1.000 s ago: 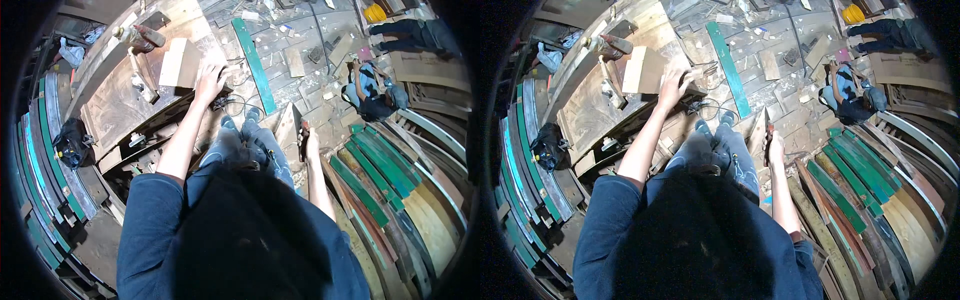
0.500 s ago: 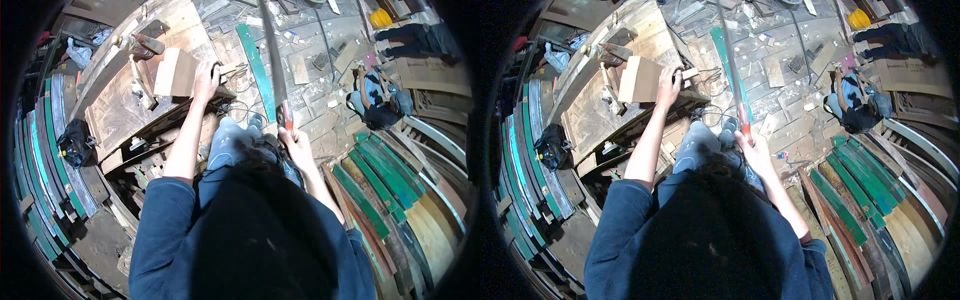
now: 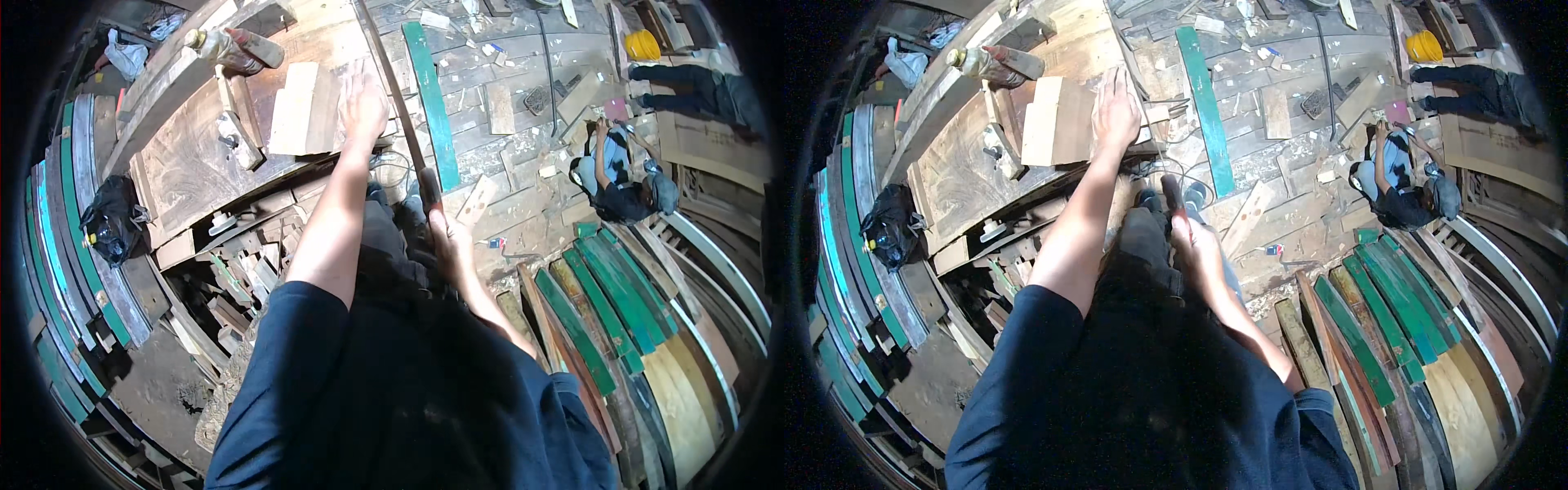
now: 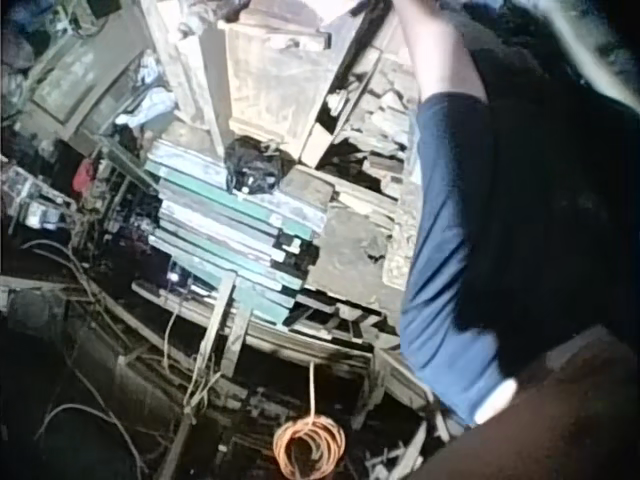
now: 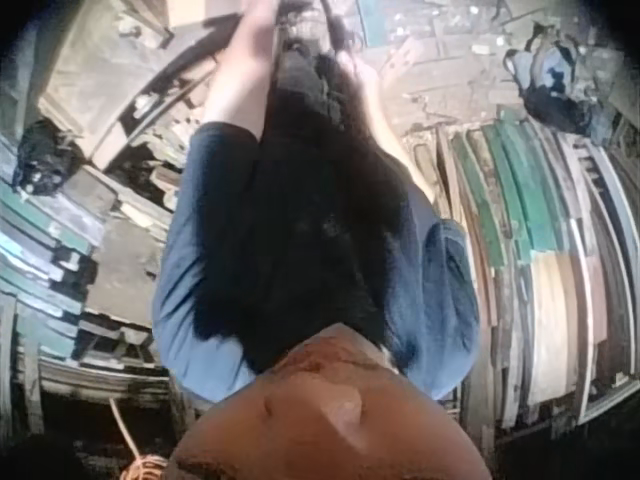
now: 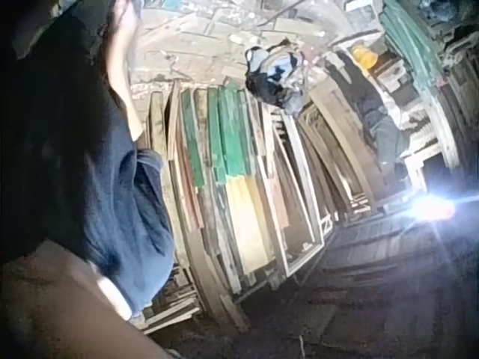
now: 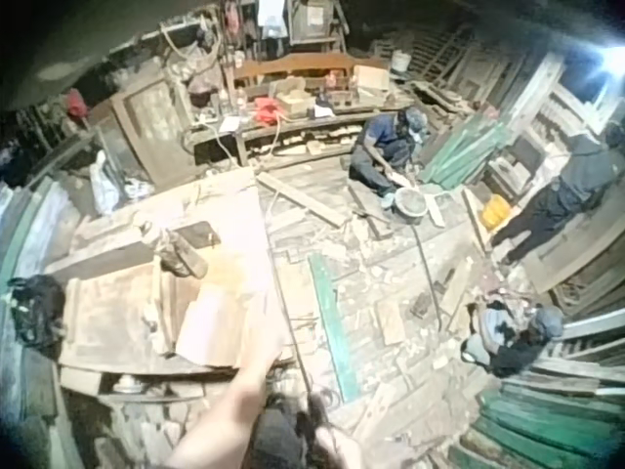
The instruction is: The person is using a hand saw to cut through pieces of wood in a workshop setting.
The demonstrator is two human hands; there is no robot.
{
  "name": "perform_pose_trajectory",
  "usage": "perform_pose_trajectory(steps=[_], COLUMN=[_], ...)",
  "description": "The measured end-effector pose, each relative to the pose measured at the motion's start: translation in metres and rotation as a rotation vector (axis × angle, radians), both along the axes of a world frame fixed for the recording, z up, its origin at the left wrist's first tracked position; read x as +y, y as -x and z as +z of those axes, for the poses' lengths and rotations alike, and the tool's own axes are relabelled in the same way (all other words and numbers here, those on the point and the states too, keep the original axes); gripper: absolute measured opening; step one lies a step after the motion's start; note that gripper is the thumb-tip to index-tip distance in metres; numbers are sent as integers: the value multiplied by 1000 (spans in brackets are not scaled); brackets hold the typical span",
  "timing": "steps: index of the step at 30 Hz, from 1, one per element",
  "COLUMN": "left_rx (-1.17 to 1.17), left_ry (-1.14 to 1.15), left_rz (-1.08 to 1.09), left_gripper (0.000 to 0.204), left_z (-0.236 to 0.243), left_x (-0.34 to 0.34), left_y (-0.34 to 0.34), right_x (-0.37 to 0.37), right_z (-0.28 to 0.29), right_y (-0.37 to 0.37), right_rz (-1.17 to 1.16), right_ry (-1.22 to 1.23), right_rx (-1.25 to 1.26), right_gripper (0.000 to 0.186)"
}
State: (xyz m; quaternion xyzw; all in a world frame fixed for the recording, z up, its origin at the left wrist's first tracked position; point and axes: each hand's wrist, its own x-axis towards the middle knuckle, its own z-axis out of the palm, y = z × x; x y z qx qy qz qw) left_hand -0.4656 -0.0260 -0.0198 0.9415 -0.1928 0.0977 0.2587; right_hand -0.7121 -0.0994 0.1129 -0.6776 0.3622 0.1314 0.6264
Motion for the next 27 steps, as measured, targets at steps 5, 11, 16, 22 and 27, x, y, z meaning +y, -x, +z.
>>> perform_pose_trajectory(steps=[5,11,16,22,27], left_rx=[25,97,144,75,28], left_ry=[-50,-68,21,27,7], left_rz=[-26,-4,47,27,-29], left_gripper=[50,46,46,48,52], left_z=[-9,0,4,-7,0], left_x=[6,4,0,2,2], left_y=[-2,-1,-3,-6,-6], right_x=[22,31,28,31,22], right_z=[-13,-23,-19,2,12], right_y=[3,5,16,34,26], right_rz=[31,16,-9,-27,24], right_ry=[112,258,232,113,148], right_rx=[-116,-43,3,81,140], right_gripper=[41,38,35,39,39])
